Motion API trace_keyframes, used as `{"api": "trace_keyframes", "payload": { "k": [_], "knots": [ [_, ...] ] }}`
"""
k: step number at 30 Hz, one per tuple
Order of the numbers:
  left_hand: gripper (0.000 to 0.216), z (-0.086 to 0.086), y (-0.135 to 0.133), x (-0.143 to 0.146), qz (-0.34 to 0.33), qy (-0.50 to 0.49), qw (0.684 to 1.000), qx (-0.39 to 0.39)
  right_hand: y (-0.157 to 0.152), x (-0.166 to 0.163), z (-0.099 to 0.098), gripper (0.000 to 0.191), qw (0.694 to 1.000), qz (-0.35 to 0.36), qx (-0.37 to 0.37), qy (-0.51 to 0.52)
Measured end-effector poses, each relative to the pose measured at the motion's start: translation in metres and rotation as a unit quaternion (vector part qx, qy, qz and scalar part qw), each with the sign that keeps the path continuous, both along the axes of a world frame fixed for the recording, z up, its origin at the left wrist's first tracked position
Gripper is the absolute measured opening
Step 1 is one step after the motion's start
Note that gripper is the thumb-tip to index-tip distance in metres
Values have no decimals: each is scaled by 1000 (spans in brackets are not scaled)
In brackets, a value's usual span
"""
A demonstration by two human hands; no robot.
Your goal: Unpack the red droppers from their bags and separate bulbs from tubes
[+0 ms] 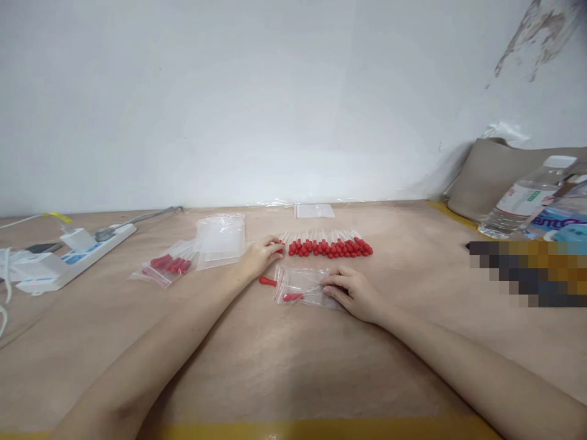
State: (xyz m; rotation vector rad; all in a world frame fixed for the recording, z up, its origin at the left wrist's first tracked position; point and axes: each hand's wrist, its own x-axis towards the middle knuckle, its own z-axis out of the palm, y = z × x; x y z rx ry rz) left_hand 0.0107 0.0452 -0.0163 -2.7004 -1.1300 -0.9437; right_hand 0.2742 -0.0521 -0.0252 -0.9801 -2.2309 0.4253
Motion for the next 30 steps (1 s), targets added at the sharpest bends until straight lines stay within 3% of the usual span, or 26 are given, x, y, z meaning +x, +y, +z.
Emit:
{"api": "trace_keyframes", "payload": {
  "k": [5,8,10,15,19,23,30],
  "knots": [
    [50,8,-1,-3,3,-112,984,-140,-1,0,1,20,1000,-3,-2,2],
    [64,8,0,-3,38,-197,944,-262,-2,0,1,20,1000,-4,-3,0],
    [63,5,4,0,44,-230,921,-312,-1,0,1,21,1000,-4,-5,-1],
    [57,4,1,6,59,-252,918,-299,-1,-1,2,22,1000,-1,0,2],
    [26,13,-35,-13,54,-193,953,-228,-3,3,6,24,999,8,-32,-2],
    [24,18,-75,-31,-28,-94,944,-316,-4,8,8,37,998,23,-60,-6],
    [20,18,-87,-16,-28,-146,938,-314,-4,5,4,27,999,4,-50,19]
  ]
}}
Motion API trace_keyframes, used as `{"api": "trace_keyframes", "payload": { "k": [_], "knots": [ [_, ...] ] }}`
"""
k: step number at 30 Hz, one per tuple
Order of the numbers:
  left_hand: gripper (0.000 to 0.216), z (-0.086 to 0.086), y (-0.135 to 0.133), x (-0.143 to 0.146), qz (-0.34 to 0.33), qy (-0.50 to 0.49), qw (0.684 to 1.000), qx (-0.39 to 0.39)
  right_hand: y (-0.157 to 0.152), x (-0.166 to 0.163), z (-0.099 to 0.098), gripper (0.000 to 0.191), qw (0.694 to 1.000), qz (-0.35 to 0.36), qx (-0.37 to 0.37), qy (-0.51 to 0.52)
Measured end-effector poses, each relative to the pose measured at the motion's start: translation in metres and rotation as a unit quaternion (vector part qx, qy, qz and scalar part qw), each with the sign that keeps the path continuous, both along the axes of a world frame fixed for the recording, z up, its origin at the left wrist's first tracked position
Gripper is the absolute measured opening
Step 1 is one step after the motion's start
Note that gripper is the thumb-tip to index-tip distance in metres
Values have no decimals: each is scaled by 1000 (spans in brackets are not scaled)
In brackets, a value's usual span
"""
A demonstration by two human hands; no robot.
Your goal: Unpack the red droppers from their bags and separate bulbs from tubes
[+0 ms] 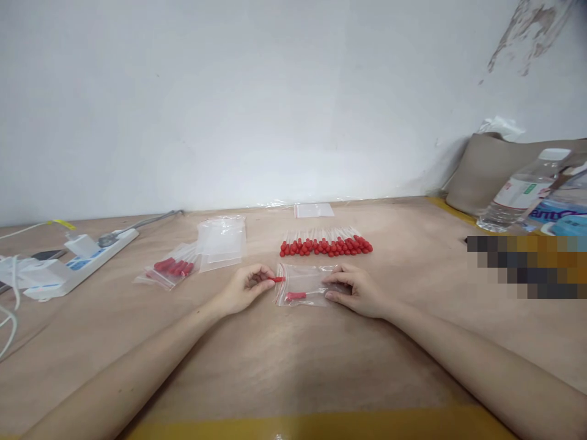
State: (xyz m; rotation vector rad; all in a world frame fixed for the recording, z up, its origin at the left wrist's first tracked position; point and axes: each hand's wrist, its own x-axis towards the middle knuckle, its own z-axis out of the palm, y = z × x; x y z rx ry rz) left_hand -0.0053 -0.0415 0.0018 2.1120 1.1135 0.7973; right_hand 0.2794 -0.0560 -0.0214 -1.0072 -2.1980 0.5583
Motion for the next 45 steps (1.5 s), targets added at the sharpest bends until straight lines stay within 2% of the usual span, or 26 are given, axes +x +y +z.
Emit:
{"api": "trace_keyframes", "payload": {
  "k": [2,7,9,16,24,33,36,39,45],
  "knots": [
    [21,-1,1,9,-11,-19,1000,-16,0,-1,-1,25,1000,-3,2,3],
    [27,-8,1,22,-37,-74,990,-111,3,1,-5,26,1000,-18,12,11],
    [25,-9,0,23,-46,-71,990,-117,6,2,-8,26,1000,-23,15,16],
    [19,-4,1,22,-103,-35,993,-48,9,5,-9,25,999,-30,4,22],
    [18,-5,-4,32,-91,25,995,36,8,5,-10,25,999,-29,5,27],
    [19,13,-10,-3,-41,66,997,-15,9,5,-10,27,999,-27,4,18],
    [23,13,-10,-1,-36,100,994,28,9,5,-11,26,999,-31,5,21],
    [15,12,-8,3,-39,127,989,69,8,4,-9,25,999,-26,1,18],
    [9,21,-9,-5,-26,153,987,51,7,4,-8,23,1000,-22,-2,17]
  ]
}}
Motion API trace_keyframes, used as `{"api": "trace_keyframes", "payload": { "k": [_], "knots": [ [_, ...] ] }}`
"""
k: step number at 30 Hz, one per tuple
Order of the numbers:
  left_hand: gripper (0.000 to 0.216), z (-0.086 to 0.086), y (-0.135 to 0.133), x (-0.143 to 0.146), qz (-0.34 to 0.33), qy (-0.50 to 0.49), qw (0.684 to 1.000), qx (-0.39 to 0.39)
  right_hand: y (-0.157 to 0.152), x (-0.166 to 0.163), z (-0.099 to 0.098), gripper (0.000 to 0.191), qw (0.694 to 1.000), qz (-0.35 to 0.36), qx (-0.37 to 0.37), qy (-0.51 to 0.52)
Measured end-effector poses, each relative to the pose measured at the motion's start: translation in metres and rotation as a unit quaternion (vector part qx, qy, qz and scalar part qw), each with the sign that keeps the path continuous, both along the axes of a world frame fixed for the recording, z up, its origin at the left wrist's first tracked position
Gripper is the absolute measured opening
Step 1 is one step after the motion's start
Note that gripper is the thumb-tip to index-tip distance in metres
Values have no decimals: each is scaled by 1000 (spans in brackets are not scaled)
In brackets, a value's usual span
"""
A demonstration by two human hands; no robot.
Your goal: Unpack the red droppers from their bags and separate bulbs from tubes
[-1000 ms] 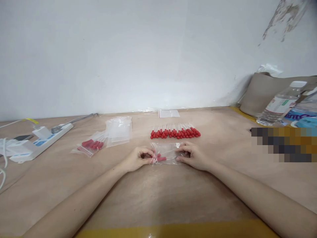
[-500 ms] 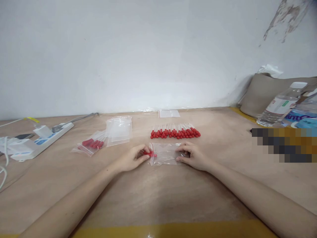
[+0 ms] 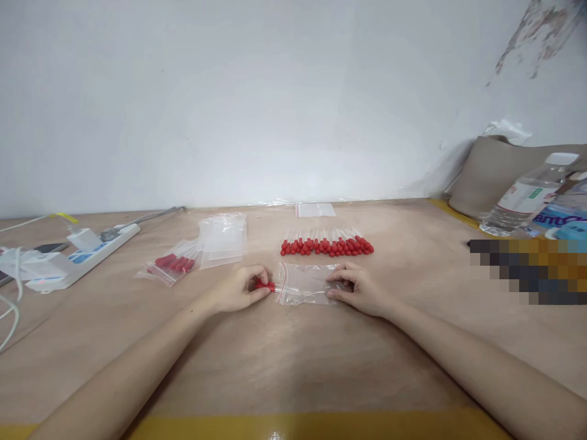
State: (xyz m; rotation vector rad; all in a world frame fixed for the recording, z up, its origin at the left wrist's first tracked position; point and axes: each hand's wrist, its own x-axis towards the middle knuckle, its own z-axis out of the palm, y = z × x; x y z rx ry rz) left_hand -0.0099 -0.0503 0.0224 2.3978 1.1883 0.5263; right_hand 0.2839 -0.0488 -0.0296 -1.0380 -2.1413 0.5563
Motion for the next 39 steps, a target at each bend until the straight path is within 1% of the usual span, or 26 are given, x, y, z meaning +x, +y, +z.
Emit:
{"api": "trace_keyframes", "payload": {
  "k": [4,7,9,11,15,17,19,21,22,24,25,29,32,35,39],
  "knots": [
    [19,1,-1,1,3,-4,1000,-20,1,0,-2,24,1000,-7,6,-2],
    [17,2,2,9,-1,10,1000,-24,0,0,-1,24,1000,-7,8,-4],
    [13,6,4,12,-8,38,997,-69,-1,0,0,23,1000,-5,10,-6],
    [9,13,6,7,-6,75,988,-136,-1,-1,1,23,1000,-2,10,-7],
    [9,29,10,-21,28,136,957,-255,-1,-1,2,22,1000,-2,12,-13],
    [14,37,12,-38,57,133,941,-306,-1,-1,1,22,1000,-3,13,-17],
    [21,44,16,-48,92,73,937,-328,0,-1,0,22,1000,-4,13,-16],
    [27,48,23,-46,125,-30,938,-321,0,-1,0,22,1000,-4,13,-13],
    [29,50,29,-40,143,-79,936,-313,0,-1,0,22,1000,-4,12,-11],
    [30,49,45,-18,184,-143,925,-298,0,-2,0,23,1000,-1,11,-12],
    [30,47,56,-5,222,-162,919,-283,0,-2,0,23,1000,1,11,-12],
    [28,34,101,51,277,-164,912,-254,-1,-2,2,23,1000,4,17,-14],
    [27,27,124,78,309,-147,908,-244,-2,-1,4,23,1000,5,16,-18],
    [26,27,134,83,327,-133,907,-229,-2,-2,4,22,1000,6,16,-19],
    [24,29,135,65,351,-121,909,-189,-1,-2,4,22,1000,8,12,-18]
  ]
}}
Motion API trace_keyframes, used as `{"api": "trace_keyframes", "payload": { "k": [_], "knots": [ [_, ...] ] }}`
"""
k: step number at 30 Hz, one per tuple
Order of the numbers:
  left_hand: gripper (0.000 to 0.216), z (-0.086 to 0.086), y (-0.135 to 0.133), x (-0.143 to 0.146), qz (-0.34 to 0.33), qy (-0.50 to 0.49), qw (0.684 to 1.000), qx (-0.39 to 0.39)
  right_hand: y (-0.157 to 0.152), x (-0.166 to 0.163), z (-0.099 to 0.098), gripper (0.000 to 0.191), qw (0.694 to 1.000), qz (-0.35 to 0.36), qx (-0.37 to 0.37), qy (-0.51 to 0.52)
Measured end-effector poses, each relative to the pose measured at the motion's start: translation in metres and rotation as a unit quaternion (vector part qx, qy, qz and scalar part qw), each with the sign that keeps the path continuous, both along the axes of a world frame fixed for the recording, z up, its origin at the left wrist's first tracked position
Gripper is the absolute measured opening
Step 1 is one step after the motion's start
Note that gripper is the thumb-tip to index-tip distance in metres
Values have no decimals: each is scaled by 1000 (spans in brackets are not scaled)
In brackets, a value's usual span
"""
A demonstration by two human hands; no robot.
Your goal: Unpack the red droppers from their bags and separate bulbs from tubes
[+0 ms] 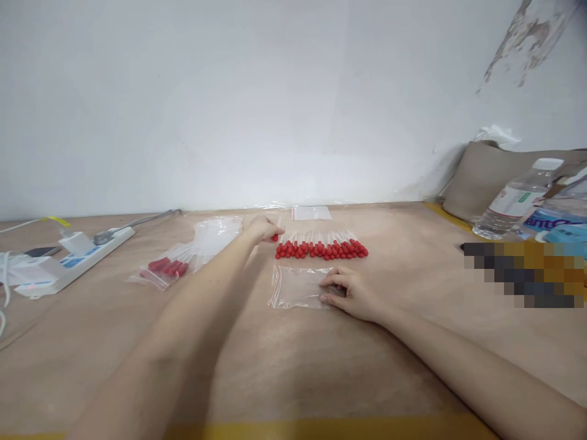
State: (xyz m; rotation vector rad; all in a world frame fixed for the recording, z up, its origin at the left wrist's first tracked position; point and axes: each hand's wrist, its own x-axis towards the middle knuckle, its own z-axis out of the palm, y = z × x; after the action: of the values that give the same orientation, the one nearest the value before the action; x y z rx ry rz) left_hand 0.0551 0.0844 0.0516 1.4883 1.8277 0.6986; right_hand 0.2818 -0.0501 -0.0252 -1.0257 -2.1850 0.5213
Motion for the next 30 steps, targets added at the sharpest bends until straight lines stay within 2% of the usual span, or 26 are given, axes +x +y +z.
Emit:
{"api": "trace_keyframes", "payload": {
  "k": [4,9,12,15,18,24,30],
  "knots": [
    [26,-10,-4,-17,17,33,999,-12,0,-1,2,21,1000,-4,-5,-1],
    [28,-28,-8,-19,8,51,998,-24,-2,-1,4,20,1000,-1,-14,7],
    [26,-32,-8,-23,0,69,998,-1,-2,-1,3,21,1000,-3,-12,9],
    [23,-34,-9,-25,-9,104,993,59,-2,0,2,22,1000,-3,-9,4],
    [23,-37,-7,-18,-28,130,985,106,-2,0,1,23,1000,-1,-9,1],
    [26,-36,-7,10,-44,179,978,102,-2,0,2,23,1000,-4,-11,4],
    [23,-34,-8,13,-32,196,973,114,-2,0,1,23,1000,1,-5,8]
  ]
}}
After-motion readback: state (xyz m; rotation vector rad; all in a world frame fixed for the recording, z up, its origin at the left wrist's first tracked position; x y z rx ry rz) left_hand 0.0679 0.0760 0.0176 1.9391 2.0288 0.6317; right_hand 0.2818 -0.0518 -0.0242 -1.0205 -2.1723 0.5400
